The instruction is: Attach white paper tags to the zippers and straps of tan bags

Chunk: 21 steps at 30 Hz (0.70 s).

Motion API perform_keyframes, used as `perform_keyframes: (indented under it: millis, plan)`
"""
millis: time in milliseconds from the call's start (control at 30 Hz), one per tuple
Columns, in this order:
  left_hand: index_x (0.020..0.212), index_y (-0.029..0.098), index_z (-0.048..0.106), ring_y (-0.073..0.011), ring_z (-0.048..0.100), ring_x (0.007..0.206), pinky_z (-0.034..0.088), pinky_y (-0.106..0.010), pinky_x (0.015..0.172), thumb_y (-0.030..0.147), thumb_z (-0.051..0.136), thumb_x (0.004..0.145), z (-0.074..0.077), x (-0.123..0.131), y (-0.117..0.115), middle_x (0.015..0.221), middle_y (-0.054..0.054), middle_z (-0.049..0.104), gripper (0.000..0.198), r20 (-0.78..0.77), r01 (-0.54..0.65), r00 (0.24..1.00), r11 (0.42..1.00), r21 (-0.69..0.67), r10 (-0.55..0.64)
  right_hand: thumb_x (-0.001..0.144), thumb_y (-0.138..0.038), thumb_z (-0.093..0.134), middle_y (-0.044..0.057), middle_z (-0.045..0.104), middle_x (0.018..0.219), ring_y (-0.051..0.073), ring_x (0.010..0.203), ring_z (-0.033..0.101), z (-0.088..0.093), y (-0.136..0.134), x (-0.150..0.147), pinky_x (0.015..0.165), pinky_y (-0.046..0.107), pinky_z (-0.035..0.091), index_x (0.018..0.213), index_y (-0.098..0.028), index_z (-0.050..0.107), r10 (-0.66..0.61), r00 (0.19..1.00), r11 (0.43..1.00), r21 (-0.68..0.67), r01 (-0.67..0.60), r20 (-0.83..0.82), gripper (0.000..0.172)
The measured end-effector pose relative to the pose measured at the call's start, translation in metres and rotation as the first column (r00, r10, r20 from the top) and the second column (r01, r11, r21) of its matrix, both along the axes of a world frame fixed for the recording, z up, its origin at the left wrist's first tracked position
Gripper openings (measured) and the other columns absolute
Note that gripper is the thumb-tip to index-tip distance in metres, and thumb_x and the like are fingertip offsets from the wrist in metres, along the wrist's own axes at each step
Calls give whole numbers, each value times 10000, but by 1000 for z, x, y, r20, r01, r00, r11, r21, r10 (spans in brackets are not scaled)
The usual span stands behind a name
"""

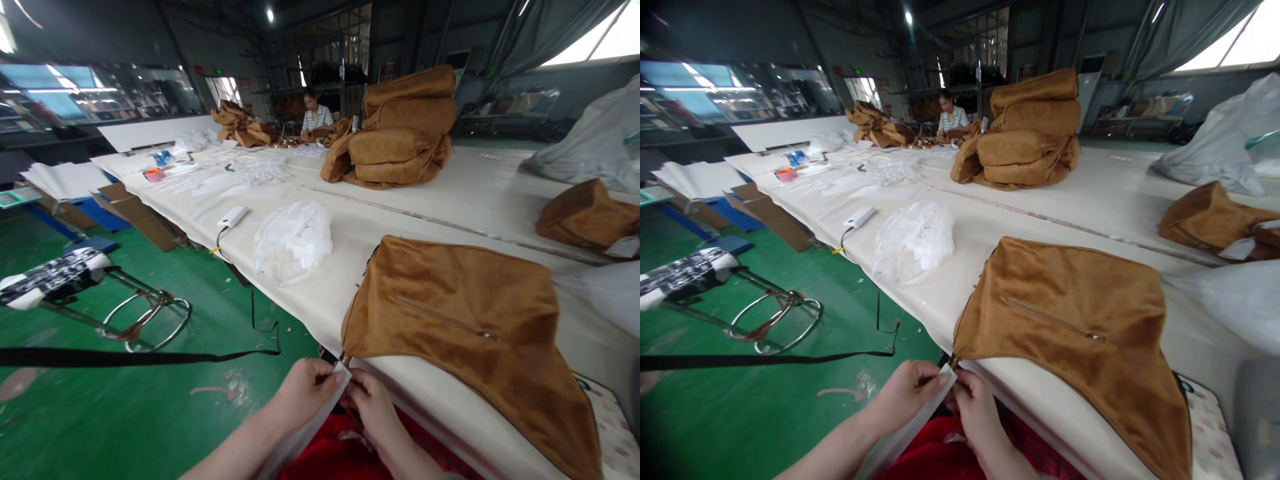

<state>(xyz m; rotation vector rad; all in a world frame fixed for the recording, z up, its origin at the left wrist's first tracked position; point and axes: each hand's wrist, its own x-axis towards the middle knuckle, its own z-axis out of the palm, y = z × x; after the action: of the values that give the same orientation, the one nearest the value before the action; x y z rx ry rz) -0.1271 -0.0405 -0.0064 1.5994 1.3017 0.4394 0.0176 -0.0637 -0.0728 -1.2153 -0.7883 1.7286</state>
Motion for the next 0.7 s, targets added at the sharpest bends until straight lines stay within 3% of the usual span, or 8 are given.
perform_keyframes:
  millis: [167,367,467,567,700]
  plan:
    - [711,117,690,-124,454,603,336,-205,553,392,433,891,-16,10,-4,653,-8,583,417,-2,-12,1000,999,41,12,682,-439,713,35,683,653,218,620,638,2,9,-6,596,319,487,773,-188,724,53,992,998,-29,-56,-111,268]
    - [613,129,638,-99,326,539,223,-228,504,362,429,890,-22,2,-7,548,33,397,418,-232,-28,971,990,142,60,688,-532,708,28,669,633,198,598,593,2,17,8,510,269,428,693,-198,707,-48,996,999,-9,49,71,334]
    - [593,123,629,-94,298,534,210,-229,498,369,442,884,-19,-3,-7,541,40,371,425,-192,-17,981,994,107,37,669,-514,741,-8,589,511,135,477,476,2,20,5,417,237,295,630,-187,689,-81,991,997,-6,82,107,333]
    - [646,116,652,-103,354,547,260,-219,511,447,378,920,-19,-4,-7,570,21,457,509,-95,-30,995,999,43,34,626,-498,766,-45,503,439,86,375,354,0,21,-2,375,228,182,606,-171,661,-68,996,995,-72,72,50,344]
    - [635,131,620,-120,408,557,266,-225,506,515,354,927,-26,0,-8,580,-1,494,551,-146,-99,983,991,90,112,592,-468,768,-42,549,527,90,435,439,-1,19,-5,406,206,248,690,-170,653,-116,989,981,-169,100,-87,334]
